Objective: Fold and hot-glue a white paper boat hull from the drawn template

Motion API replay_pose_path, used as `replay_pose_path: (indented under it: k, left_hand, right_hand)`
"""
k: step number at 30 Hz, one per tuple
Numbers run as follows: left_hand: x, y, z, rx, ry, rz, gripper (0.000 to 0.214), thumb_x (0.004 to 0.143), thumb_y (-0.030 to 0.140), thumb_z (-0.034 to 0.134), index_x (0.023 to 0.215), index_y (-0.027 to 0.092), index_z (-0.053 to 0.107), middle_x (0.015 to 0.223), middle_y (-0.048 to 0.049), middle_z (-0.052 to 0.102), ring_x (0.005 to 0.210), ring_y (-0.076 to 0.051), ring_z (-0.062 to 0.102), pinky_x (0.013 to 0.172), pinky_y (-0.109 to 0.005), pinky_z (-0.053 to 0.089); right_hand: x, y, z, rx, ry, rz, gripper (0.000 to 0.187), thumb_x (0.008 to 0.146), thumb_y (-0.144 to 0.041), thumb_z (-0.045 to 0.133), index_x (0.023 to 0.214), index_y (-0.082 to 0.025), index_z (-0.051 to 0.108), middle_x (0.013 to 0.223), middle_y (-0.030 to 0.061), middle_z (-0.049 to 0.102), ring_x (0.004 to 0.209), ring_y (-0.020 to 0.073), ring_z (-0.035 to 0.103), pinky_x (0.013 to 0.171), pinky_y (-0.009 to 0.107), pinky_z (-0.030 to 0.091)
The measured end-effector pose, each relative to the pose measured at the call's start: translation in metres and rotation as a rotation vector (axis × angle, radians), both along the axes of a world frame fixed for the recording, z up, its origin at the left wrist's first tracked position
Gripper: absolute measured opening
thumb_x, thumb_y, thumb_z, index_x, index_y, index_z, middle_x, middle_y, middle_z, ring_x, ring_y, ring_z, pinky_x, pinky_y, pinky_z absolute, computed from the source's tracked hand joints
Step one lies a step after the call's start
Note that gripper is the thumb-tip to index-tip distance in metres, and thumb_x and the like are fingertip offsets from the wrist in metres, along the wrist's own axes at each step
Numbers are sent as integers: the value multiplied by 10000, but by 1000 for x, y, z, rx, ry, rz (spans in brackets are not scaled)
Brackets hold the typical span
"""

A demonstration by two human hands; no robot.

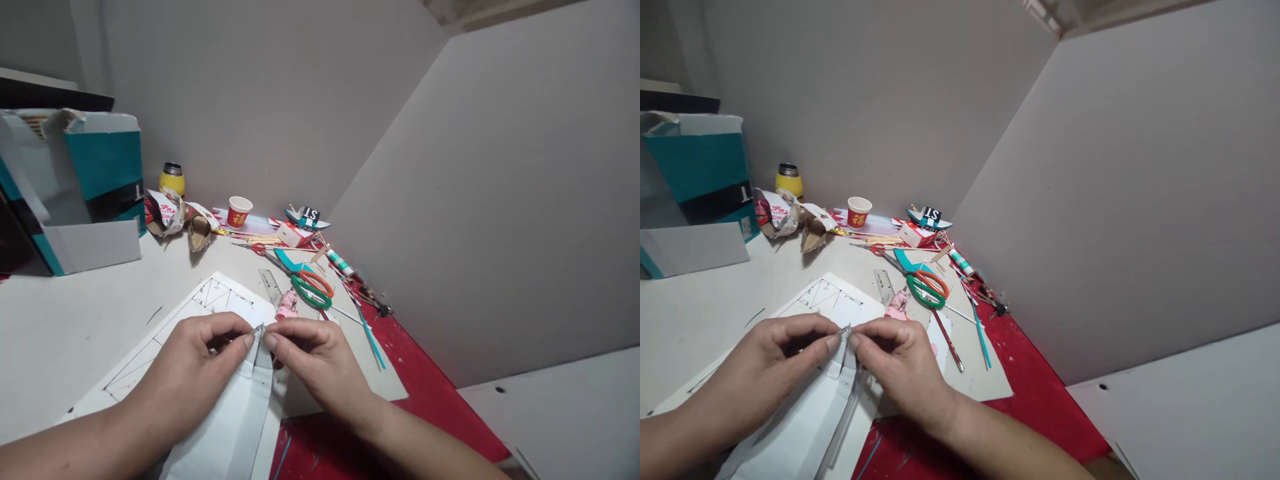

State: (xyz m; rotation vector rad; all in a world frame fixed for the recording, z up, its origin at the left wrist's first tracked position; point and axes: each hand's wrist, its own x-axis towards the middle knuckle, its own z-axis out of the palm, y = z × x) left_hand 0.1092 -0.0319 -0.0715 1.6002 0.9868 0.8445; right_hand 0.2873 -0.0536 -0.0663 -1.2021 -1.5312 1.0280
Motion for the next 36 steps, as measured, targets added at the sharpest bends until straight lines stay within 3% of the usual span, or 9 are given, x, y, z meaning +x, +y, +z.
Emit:
replay_pose_path:
  k: [7, 19, 36]
  left_hand:
    - [0, 0, 3, 39, -11, -1, 184, 862, 263, 581, 877, 247, 764, 734, 38, 715, 711, -147, 614, 660, -233, 447]
    - [0, 0, -3, 58, 28, 7, 183, 851, 271, 570, 816, 223, 743, 705, 29, 696, 687, -150, 592, 641, -244, 438]
    - [-1, 1, 1, 30, 45, -22, 206, 847, 301, 553, 749, 205, 706, 703, 18, 694, 686, -156, 586, 643, -247, 436]
  right_hand:
    - [3, 4, -1, -164, 162, -17, 102, 689, -260, 796, 750, -185, 764, 546, -32, 641, 474, 61, 554, 479, 152, 458]
    - [6, 5, -8, -215, 183, 21, 113, 683, -289, 822, 739, -197, 785, 574, -15, 675, 482, 51, 563, 492, 144, 466]
    - [9, 11, -8, -321, 279, 73, 194, 633, -308, 857, 741, -168, 777, 572, 0, 690, 465, 78, 600, 488, 176, 510]
